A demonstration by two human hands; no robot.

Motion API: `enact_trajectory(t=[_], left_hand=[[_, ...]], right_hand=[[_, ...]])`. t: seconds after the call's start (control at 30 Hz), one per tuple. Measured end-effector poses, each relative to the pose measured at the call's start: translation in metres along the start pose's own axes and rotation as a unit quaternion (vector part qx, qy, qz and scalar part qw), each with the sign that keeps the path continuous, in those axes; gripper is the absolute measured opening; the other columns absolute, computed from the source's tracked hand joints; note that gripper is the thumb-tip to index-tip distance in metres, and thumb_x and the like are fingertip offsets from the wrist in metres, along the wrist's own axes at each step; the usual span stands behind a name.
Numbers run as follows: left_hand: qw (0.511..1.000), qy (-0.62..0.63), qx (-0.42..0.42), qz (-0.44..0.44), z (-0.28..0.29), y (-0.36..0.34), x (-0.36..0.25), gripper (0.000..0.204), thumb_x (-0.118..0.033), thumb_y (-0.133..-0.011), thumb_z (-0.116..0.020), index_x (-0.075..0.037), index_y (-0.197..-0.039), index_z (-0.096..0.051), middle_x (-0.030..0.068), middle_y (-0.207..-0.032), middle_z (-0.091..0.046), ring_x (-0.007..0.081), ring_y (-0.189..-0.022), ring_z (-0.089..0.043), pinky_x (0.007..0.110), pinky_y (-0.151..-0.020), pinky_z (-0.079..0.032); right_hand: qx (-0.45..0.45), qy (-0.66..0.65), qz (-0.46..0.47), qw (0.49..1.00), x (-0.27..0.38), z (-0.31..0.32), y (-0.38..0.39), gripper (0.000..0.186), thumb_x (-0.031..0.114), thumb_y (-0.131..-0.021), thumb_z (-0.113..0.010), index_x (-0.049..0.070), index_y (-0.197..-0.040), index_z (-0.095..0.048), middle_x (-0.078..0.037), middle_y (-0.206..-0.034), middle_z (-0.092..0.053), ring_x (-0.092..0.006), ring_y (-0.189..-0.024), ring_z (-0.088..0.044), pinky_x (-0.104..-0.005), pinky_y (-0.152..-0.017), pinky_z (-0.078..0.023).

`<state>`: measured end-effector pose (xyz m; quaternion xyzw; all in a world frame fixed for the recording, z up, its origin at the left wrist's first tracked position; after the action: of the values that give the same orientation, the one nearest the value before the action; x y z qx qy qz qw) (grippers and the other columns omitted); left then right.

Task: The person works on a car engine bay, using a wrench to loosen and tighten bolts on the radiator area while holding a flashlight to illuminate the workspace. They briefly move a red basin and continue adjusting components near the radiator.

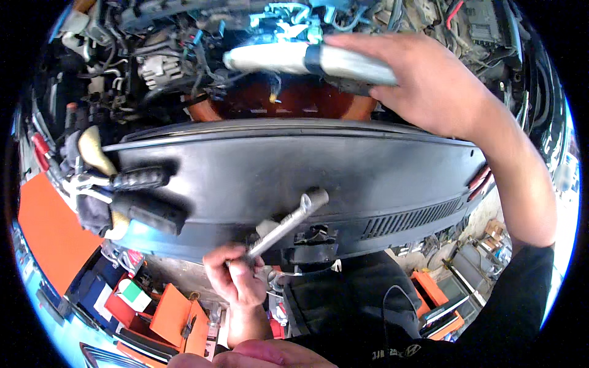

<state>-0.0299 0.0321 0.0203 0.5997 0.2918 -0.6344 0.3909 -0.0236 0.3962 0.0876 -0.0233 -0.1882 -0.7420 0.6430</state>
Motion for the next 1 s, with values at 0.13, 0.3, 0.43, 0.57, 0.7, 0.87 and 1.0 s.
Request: enact_trajectory(t=[0.13, 0.3, 0.43, 0.57, 0.7, 0.87, 1.0], left_hand=[[0.994, 0.078, 0.008, 0.08, 0.0, -0.011, -0.02, 0.023, -0.024, -0.11, -0.049, -0.005, -0.121, -0.05, 0.0105, -0.089, -0.059, 0.0109, -0.059, -0.05, 0.025, -0.053, -0.042], [0.982, 0.145, 0.04, 0.111, -0.028, -0.029, -0.036, 0.031, -0.035, -0.113, -0.045, -0.007, -0.125, -0.05, 0.009, -0.091, -0.065, 0.0068, -0.069, -0.048, 0.021, -0.061, -0.04], [0.992, 0.088, 0.062, 0.061, -0.043, -0.022, -0.037, 0.05, -0.044, -0.108, -0.053, 0.0, -0.133, -0.052, 0.0119, -0.112, -0.063, 0.0203, -0.098, -0.06, 0.033, -0.083, -0.048], [0.97, 0.233, 0.044, 0.045, -0.057, -0.028, -0.043, 0.088, -0.074, -0.093, -0.055, 0.002, -0.135, -0.052, 0.0121, -0.128, -0.056, 0.0245, -0.118, -0.055, 0.04, -0.102, -0.044], [0.961, 0.243, 0.04, 0.125, -0.058, -0.032, -0.042, 0.094, -0.086, -0.084, -0.051, -0.002, -0.126, -0.049, 0.0078, -0.118, -0.052, 0.0199, -0.109, -0.056, 0.033, -0.096, -0.047], [0.913, 0.365, -0.003, 0.181, -0.051, -0.021, -0.044, 0.076, -0.065, -0.083, -0.058, 0.0, -0.121, -0.054, 0.0092, -0.116, -0.053, 0.0223, -0.106, -0.058, 0.034, -0.09, -0.049], [0.899, 0.401, 0.019, 0.175, -0.041, -0.024, -0.046, 0.076, -0.064, -0.08, -0.059, 0.0, -0.119, -0.057, 0.0104, -0.117, -0.053, 0.0238, -0.103, -0.06, 0.035, -0.088, -0.051]], right_hand=[[0.01, 0.025, -0.035, 0.999, 0.017, 0.065, 0.049, 0.077, -0.008, -0.076, -0.07, 0.015, -0.149, -0.056, -0.018, -0.134, -0.065, -0.0366, -0.122, -0.064, -0.0436, -0.109, -0.049], [-0.039, -0.031, -0.001, 0.999, 0.058, 0.09, 0.095, 0.073, -0.009, -0.074, -0.07, 0.012, -0.143, -0.061, -0.015, -0.137, -0.066, -0.0323, -0.122, -0.066, -0.0451, -0.105, -0.052], [-0.011, -0.213, 0.079, 0.974, 0.109, 0.057, 0.093, 0.074, -0.005, -0.071, -0.074, 0.008, -0.142, -0.06, -0.02, -0.13, -0.065, -0.0336, -0.109, -0.069, -0.0431, -0.092, -0.058], [-0.04, -0.169, 0.126, 0.977, 0.138, 0.025, 0.092, 0.067, 0.007, -0.075, -0.075, 0.011, -0.141, -0.063, -0.018, -0.127, -0.064, -0.032, -0.103, -0.069, -0.0424, -0.088, -0.057], [0.017, -0.205, 0.152, 0.967, 0.161, 0.011, 0.094, 0.061, 0.024, -0.085, -0.076, 0.019, -0.144, -0.062, -0.014, -0.135, -0.059, -0.0287, -0.115, -0.064, -0.0417, -0.093, -0.054], [-0.053, -0.181, 0.09, 0.978, 0.13, 0.043, 0.097, 0.056, 0.035, -0.092, -0.075, 0.009, -0.14, -0.062, -0.015, -0.138, -0.058, -0.0248, -0.112, -0.062, -0.0359, -0.086, -0.052], [-0.003, -0.381, -0.115, 0.917, 0.107, 0.041, 0.087, 0.044, 0.028, -0.097, -0.073, 0.005, -0.133, -0.064, -0.01, -0.114, -0.066, -0.0147, -0.09, -0.066, -0.0277, -0.074, -0.055]])
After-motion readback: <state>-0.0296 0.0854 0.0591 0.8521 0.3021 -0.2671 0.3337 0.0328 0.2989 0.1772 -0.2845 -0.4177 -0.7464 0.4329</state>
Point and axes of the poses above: each hand's wrist, its own y-axis away from the middle knuckle, its own z-axis out of the back of the hand, x = y × z, the point moved 6 cm from there along -y, towards the middle knuckle
